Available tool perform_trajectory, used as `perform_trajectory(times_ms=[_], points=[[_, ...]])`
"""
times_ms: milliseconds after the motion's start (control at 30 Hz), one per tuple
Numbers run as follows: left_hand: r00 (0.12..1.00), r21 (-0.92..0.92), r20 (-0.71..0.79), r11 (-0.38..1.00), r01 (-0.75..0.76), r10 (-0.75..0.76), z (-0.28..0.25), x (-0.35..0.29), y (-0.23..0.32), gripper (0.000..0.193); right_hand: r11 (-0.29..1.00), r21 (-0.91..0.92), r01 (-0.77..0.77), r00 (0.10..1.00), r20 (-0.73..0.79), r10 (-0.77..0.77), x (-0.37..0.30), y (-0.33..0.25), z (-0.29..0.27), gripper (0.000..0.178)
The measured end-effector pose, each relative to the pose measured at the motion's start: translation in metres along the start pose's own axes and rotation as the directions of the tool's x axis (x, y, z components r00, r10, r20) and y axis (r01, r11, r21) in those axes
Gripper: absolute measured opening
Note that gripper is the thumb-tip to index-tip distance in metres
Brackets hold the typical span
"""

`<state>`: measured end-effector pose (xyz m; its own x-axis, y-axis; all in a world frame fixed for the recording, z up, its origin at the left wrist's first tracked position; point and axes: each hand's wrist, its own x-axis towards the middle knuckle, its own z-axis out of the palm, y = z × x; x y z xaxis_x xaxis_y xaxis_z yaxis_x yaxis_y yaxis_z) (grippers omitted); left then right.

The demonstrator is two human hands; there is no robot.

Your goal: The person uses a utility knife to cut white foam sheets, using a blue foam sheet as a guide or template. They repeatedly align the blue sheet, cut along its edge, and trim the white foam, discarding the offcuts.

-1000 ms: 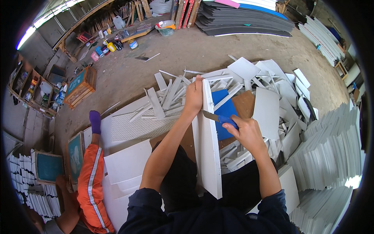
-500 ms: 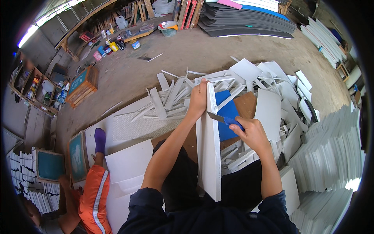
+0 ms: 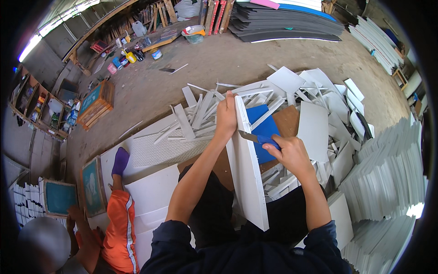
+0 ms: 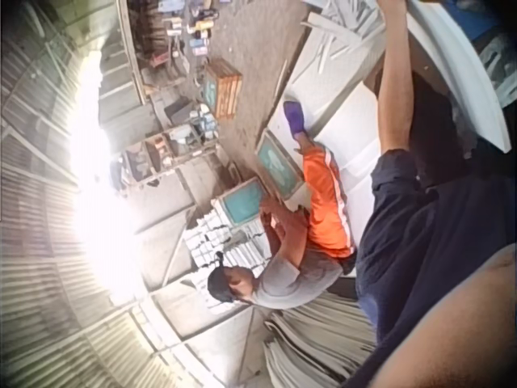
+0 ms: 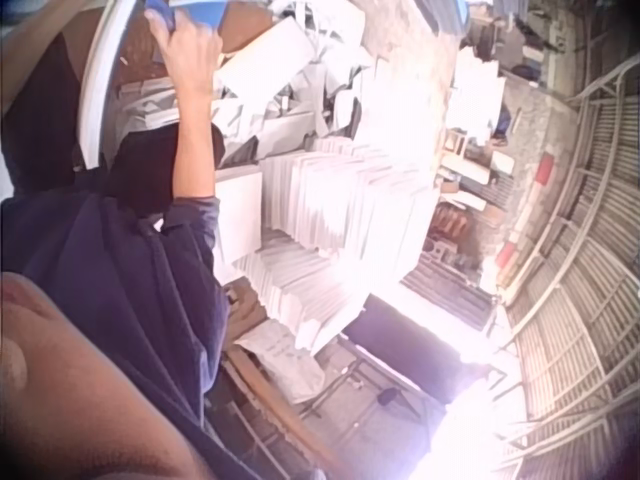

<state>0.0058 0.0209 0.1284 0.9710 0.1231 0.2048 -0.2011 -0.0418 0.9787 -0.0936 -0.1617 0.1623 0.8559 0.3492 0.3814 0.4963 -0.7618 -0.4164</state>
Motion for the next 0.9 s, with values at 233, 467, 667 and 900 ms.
perform_trajectory(times_ms=[233, 467, 667, 900], points=[[0.998, 0.010, -0.029, 0.998, -0.061, 0.062, 0.002, -0.003, -0.002, 0.055, 0.999, -0.024, 0.031, 0.998, -0.060, -0.033, 0.000, 0.001, 0.006, 0.043], [0.998, -0.012, -0.008, 0.998, -0.064, 0.064, 0.013, -0.006, -0.013, 0.058, 0.998, -0.042, 0.042, 0.996, -0.080, -0.045, 0.003, 0.001, 0.007, 0.042], [0.997, -0.178, 0.067, 0.983, 0.048, -0.037, 0.003, 0.005, -0.019, 0.058, 0.998, -0.066, 0.016, 0.992, -0.120, -0.024, 0.003, 0.000, 0.001, 0.043], [0.999, -0.081, 0.036, 0.997, 0.001, 0.002, 0.005, 0.000, -0.010, 0.059, 0.996, -0.086, 0.014, 0.992, -0.125, -0.025, 0.001, 0.005, 0.001, 0.044]])
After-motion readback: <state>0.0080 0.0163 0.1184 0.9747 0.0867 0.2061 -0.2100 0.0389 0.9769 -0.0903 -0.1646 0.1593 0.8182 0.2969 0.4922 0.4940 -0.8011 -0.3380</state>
